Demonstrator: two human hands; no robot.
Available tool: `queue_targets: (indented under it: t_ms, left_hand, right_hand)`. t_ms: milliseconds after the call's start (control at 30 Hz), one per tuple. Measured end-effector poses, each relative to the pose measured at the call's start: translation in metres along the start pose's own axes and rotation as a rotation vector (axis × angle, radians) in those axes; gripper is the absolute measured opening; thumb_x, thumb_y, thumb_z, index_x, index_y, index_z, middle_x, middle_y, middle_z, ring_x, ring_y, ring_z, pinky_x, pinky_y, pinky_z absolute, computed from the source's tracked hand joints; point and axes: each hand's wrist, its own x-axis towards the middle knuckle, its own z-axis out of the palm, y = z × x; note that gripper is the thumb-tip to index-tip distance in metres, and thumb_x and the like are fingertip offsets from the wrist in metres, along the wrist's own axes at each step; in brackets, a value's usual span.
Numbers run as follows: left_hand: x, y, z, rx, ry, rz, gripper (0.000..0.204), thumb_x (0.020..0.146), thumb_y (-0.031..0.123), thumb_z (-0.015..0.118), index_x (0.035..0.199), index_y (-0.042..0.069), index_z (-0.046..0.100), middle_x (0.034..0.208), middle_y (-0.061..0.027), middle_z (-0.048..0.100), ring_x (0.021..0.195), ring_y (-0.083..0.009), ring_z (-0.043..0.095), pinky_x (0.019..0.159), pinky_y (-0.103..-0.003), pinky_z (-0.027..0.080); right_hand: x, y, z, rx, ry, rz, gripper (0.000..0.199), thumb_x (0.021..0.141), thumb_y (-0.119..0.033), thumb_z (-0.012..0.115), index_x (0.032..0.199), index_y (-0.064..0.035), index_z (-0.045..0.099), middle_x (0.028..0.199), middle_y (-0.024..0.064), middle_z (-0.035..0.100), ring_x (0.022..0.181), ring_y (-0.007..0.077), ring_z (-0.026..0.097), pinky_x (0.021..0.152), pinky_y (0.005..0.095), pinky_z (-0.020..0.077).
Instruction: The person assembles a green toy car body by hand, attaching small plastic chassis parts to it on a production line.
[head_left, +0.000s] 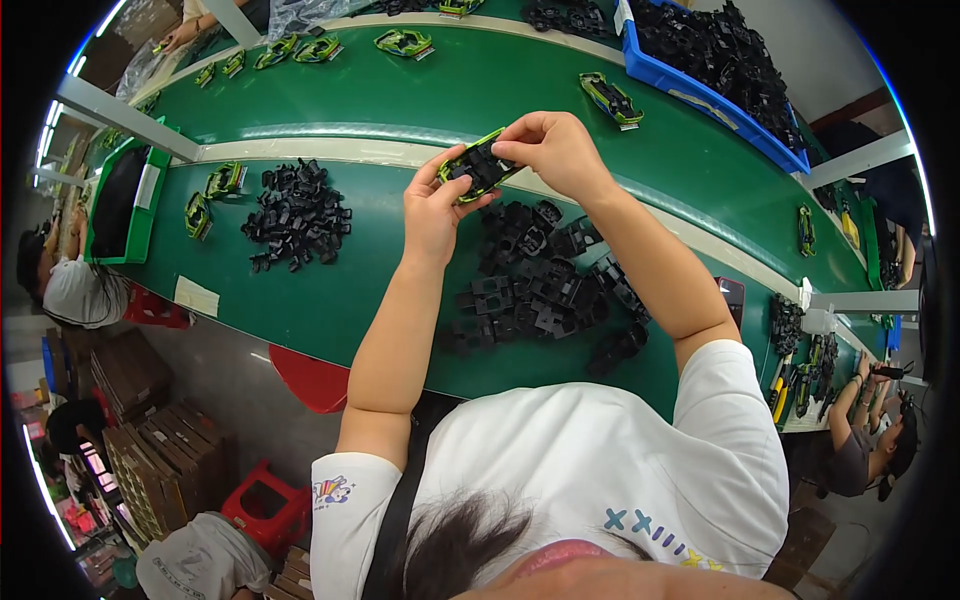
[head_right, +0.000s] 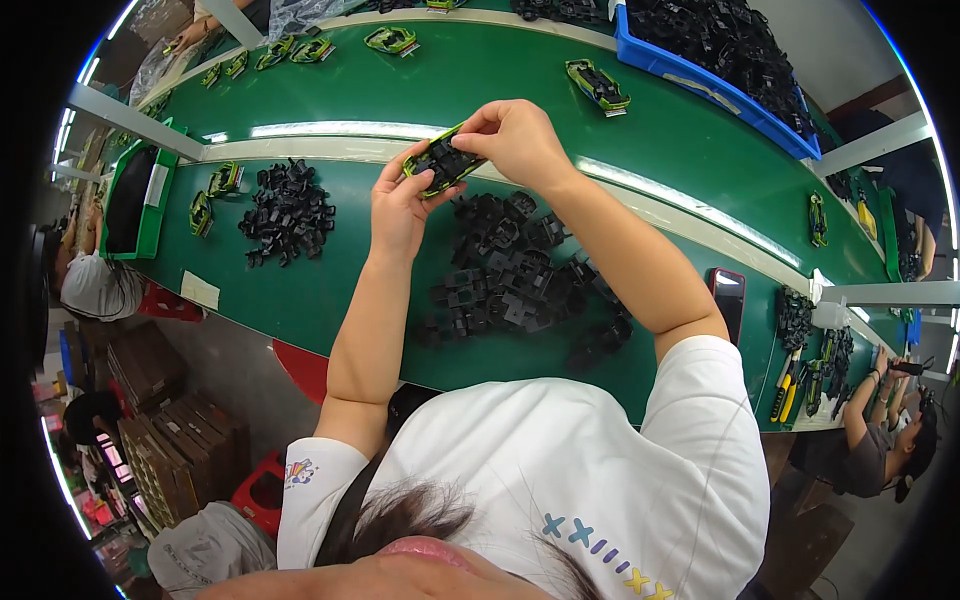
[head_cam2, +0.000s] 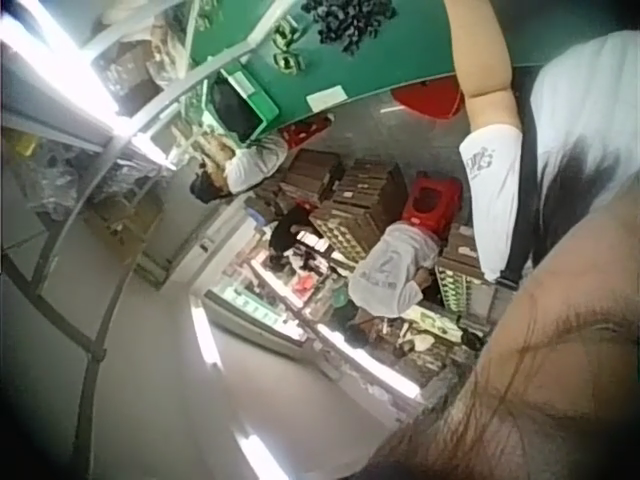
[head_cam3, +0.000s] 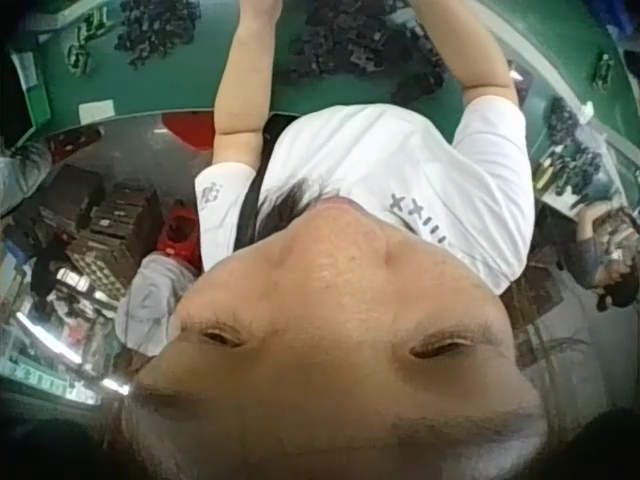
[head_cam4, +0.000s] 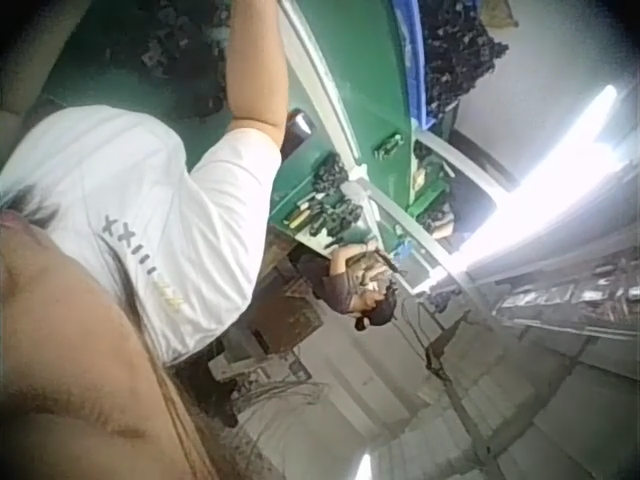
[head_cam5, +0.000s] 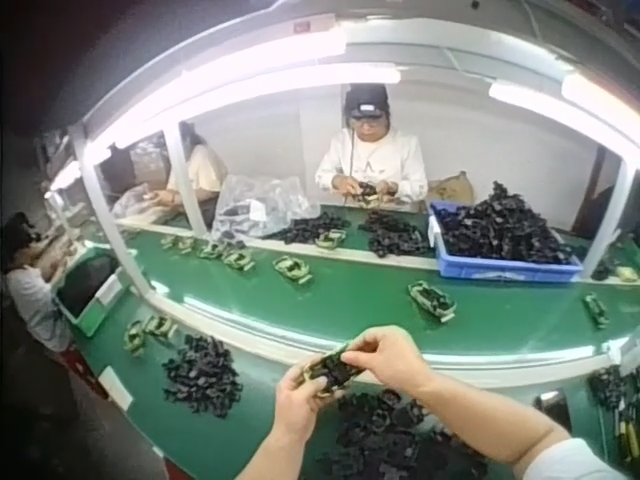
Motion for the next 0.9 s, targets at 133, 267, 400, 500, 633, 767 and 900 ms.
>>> queue_targets:
  t_ms: [133, 267, 400, 500, 633, 767, 900]
  left_hand:
    - [0.0, 0.001, -0.002, -0.01, -0.003, 0.004, 0.038, 0.082, -0.006, 0.049, 0.12, -0.003, 0.051, 0.104, -0.0191, 0.06, 0.082, -0.03, 0.066, 0.068, -0.033, 0.06]
    - [-0.001, 0.002, 0.0, 0.01, 0.012, 0.001, 0.037, 0.082, -0.006, 0.05, 0.119, -0.003, 0.051, 0.104, -0.0186, 0.06, 0.083, -0.0294, 0.066, 0.068, -0.034, 0.06]
    - [-0.001, 0.002, -0.001, 0.011, -0.001, 0.001, 0.037, 0.082, -0.007, 0.049, 0.119, -0.003, 0.051, 0.104, -0.0185, 0.06, 0.085, -0.0287, 0.065, 0.069, -0.035, 0.06]
    - [-0.001, 0.002, -0.001, 0.026, -0.011, 0.017, 0.036, 0.082, -0.007, 0.049, 0.118, -0.004, 0.051, 0.104, -0.0188, 0.06, 0.085, -0.0283, 0.065, 0.069, -0.035, 0.061]
    - [-0.001, 0.001, 0.0, -0.015, -0.034, 0.021, 0.036, 0.082, -0.006, 0.048, 0.118, -0.005, 0.05, 0.104, -0.0193, 0.06, 0.086, -0.0283, 0.065, 0.069, -0.036, 0.061]
    - [-0.001, -0.001, -0.001, -0.017, -0.029, -0.003, 0.036, 0.082, -0.006, 0.048, 0.118, -0.005, 0.05, 0.104, -0.0196, 0.059, 0.085, -0.0287, 0.066, 0.068, -0.036, 0.061]
    - [-0.003, 0.002, 0.002, 0.003, -0.021, -0.033, 0.036, 0.082, -0.006, 0.047, 0.118, -0.006, 0.05, 0.104, -0.02, 0.059, 0.083, -0.0286, 0.066, 0.068, -0.036, 0.061]
  right_hand:
    - [0.006, 0.005, -0.003, -0.11, 0.019, 0.003, 0.014, 0.077, -0.009, 0.072, 0.083, 0.003, 0.068, 0.076, 0.0072, 0.067, 0.068, 0.0114, 0.062, 0.065, 0.0245, 0.0492]
    - [0.005, 0.002, -0.003, -0.101, 0.016, 0.01, 0.017, 0.073, -0.015, 0.073, 0.077, 0.0014, 0.069, 0.071, 0.0094, 0.067, 0.066, 0.0159, 0.063, 0.065, 0.0284, 0.0496]
    - [0.006, -0.002, -0.004, -0.278, 0.044, 0.012, 0.026, 0.069, -0.02, 0.077, 0.082, 0.0001, 0.067, 0.077, 0.0105, 0.066, 0.069, 0.0178, 0.063, 0.066, 0.0282, 0.0496]
    - [0.004, 0.009, -0.003, -0.717, 0.346, -0.32, 0.04, 0.069, -0.02, 0.079, 0.099, 0.0004, 0.061, 0.099, 0.0126, 0.062, 0.088, 0.0156, 0.06, 0.065, 0.026, 0.0491]
    - [0.007, 0.014, -0.009, -0.43, 0.184, -0.033, 0.058, 0.071, -0.025, 0.078, 0.116, -0.0014, 0.051, 0.114, 0.0142, 0.054, 0.098, 0.019, 0.058, 0.068, 0.0275, 0.0514]
    - [0.001, 0.013, -0.013, 0.049, -0.1, 0.215, 0.06, 0.076, -0.029, 0.075, 0.122, -0.0016, 0.047, 0.111, 0.0129, 0.055, 0.097, 0.02, 0.059, 0.072, 0.0312, 0.0546]
    - [-0.001, 0.007, -0.014, 0.182, -0.126, 0.296, 0.058, 0.077, -0.027, 0.074, 0.121, -0.0012, 0.048, 0.106, 0.0114, 0.055, 0.093, 0.0181, 0.06, 0.07, 0.031, 0.0562]
